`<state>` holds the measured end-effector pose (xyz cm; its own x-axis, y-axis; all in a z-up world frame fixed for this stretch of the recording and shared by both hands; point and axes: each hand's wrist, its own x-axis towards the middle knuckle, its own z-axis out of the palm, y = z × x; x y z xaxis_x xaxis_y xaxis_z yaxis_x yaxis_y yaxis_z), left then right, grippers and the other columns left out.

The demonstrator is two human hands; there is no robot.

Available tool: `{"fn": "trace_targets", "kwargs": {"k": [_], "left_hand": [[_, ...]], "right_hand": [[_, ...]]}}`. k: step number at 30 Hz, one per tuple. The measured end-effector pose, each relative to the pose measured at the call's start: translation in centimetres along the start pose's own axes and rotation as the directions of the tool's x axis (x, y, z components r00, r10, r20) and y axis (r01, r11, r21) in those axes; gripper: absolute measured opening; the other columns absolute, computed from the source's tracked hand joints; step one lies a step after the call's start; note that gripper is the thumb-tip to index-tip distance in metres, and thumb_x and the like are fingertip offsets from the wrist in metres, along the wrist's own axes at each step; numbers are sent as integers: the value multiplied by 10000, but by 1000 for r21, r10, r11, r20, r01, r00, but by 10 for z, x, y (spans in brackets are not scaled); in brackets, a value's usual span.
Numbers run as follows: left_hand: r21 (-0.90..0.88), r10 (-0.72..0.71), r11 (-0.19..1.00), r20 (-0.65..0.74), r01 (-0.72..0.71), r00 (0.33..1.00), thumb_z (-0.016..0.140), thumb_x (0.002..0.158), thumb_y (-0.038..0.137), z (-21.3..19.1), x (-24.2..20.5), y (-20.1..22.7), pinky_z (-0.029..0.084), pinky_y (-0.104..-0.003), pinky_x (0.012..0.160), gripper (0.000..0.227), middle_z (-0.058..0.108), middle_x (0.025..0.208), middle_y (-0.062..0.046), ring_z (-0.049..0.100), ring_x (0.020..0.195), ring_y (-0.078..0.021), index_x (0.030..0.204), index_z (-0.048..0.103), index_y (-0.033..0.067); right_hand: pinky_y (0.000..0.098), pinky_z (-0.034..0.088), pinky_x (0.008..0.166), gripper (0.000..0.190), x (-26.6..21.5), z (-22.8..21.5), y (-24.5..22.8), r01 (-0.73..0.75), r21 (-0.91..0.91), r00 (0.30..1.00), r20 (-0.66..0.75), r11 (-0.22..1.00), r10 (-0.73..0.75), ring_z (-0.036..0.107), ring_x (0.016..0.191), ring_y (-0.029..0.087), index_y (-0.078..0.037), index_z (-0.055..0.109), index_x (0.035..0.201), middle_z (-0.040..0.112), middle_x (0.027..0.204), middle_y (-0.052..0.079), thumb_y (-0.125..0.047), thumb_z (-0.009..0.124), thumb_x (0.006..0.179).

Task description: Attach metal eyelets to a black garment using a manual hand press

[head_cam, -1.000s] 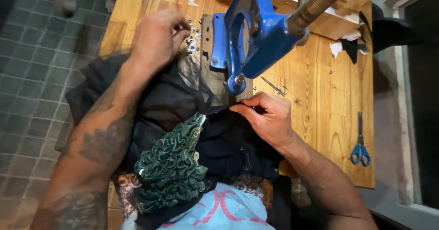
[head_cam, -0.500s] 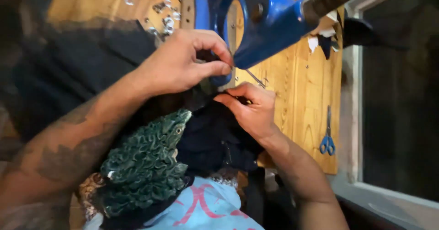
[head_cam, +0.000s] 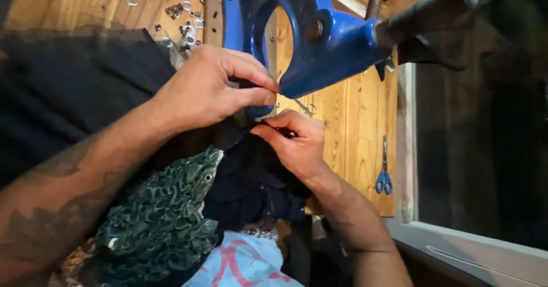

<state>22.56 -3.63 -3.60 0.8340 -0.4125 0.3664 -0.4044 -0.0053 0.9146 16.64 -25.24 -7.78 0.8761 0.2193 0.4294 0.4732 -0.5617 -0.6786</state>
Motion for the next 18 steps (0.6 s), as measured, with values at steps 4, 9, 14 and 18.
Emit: {"fn": "trace_targets", "kwargs": {"k": [4,9,14,18], "left_hand": [[8,40,999,-5,-40,999,814,847,133,1,-2,1,535,-218,815,76,800,929,-20,738,894,-95,905,816,83],[29,68,997,-6,-68,998,800,853,117,-1,-2,-4,545,-227,820,98,802,949,-35,748,903,-115,941,816,75],[30,100,994,25,-101,995,791,855,148,-2,-2,-7,525,-238,830,132,791,967,-16,741,918,-119,971,815,92],[17,107,994,17,-108,994,810,846,148,-1,-2,-11,527,-232,823,134,793,966,-14,738,911,-114,973,815,103]], "right_hand": [[250,522,637,186,-1,-1,-2,15,1,1000,0,1000,-15,658,664,100,-67,711,800,734,759,42,-101,893,799],[255,545,669,185,-2,0,-3,3,0,1000,9,1000,-3,680,686,122,-58,708,810,738,774,55,-97,889,803],[244,530,654,193,-5,3,-1,-58,32,998,-28,998,59,647,676,97,-57,693,780,719,743,49,-12,880,793],[246,536,669,190,-6,3,4,-65,43,997,-25,997,67,661,694,107,-62,703,797,726,764,56,-22,889,785]]}}
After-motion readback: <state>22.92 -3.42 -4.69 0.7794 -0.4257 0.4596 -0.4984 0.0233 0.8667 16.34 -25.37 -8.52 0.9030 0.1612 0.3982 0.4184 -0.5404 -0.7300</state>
